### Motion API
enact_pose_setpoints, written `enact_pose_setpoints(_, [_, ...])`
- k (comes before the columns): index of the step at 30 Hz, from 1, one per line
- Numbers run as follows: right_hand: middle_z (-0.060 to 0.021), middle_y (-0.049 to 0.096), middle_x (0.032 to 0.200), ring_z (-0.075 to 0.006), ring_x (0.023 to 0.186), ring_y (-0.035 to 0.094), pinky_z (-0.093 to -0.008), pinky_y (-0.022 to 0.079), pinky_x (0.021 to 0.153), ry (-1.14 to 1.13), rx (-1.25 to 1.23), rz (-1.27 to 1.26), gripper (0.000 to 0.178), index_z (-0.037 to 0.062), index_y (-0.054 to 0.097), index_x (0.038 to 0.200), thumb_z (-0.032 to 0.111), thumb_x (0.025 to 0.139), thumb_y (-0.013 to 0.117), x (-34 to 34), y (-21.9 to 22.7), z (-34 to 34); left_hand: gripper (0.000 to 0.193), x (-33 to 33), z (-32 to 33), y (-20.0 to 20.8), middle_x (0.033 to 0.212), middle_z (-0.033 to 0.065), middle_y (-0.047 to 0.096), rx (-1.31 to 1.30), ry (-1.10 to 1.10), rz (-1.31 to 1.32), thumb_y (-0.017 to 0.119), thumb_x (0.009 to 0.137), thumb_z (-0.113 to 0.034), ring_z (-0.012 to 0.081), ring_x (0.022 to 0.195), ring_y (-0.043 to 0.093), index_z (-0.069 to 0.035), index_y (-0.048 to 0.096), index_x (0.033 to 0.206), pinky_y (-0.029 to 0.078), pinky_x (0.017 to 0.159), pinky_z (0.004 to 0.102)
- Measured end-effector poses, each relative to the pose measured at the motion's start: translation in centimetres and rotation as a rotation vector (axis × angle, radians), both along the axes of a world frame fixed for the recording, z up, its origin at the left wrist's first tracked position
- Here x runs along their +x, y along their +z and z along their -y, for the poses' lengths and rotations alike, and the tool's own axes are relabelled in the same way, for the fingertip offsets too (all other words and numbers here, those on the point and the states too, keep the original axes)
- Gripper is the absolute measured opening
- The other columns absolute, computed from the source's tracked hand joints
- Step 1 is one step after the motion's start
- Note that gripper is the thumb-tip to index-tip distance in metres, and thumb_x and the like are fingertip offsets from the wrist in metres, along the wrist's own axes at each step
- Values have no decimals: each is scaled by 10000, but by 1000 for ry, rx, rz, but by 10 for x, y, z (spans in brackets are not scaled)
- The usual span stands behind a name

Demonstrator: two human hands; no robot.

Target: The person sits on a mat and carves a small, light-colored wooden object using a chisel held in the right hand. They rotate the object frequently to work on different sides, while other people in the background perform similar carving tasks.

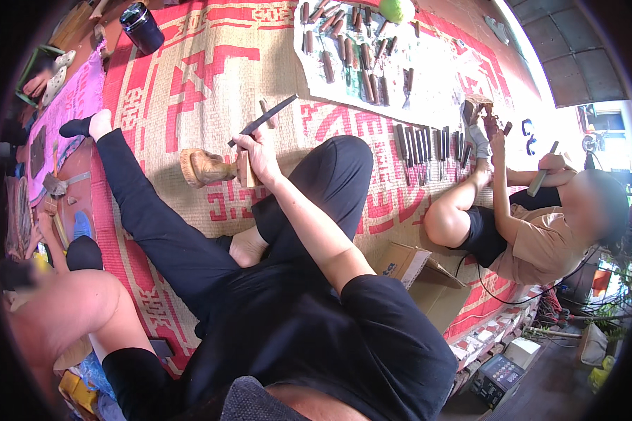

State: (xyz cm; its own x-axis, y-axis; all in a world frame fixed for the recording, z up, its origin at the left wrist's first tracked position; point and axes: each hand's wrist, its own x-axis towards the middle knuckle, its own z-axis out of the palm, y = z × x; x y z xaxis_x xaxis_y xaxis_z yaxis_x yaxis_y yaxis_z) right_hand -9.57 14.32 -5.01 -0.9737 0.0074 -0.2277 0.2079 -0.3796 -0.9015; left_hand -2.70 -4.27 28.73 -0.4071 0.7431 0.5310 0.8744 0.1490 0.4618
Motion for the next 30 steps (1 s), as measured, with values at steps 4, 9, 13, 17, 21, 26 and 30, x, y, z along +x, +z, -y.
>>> enact_pose_setpoints(4, [16,514,670,-74,597,472,-228,395,561,14,8,-8,81,62,547,807,82,842,617,-1,-11,-1,316,-2,-12,-5,1079,57,556,-3,-39,-1,601,900,-151,123,976,528,-50,525,1190,422,862,280])
enact_pose_setpoints(9, [7,527,693,-88,647,481,-239,403,613,14,25,-34,62,49,558,829,67,825,617,1,-10,-1,325,-6,-15,-5,1105,57,540,-13,-60,13,592,904,-158,128,1000,514,-59,515,1205,409,879,289])
enact_pose_setpoints(13, [5,534,704,-85,646,482,-238,402,611,28,36,-20,57,46,561,828,55,822,616,0,-11,-5,333,-9,-16,-1,1126,57,527,-23,-66,11,585,908,-164,133,1020,503,-67,506,1217,399,892,295])
enact_pose_setpoints(17, [7,528,695,-78,627,478,-233,403,588,7,-14,-1,51,45,562,814,55,828,611,0,-10,-7,341,-12,-18,1,1147,57,515,-11,-78,2,577,912,-170,138,1039,492,-74,498,1229,389,905,302])
enact_pose_setpoints(21, [-2,544,705,-84,638,493,-239,414,601,7,16,-30,46,28,575,841,54,821,607,-2,-11,-2,348,-10,-18,-1,1167,57,502,1,-77,-3,570,915,-176,142,1059,481,-81,489,1241,379,917,309])
enact_pose_setpoints(26, [-10,562,728,-85,657,505,-241,421,614,7,-23,-36,51,19,586,852,50,815,602,0,-16,-2,358,-11,-17,5,1193,58,487,1,-81,-3,561,920,-183,148,1083,466,-91,478,1255,366,934,318])
enact_pose_setpoints(30, [-5,551,676,-100,626,514,-248,422,599,12,-63,59,49,21,584,826,67,817,596,-3,-11,-11,366,-15,-21,0,1214,58,474,7,-87,-7,553,923,-189,153,1103,455,-98,470,1267,356,947,324])
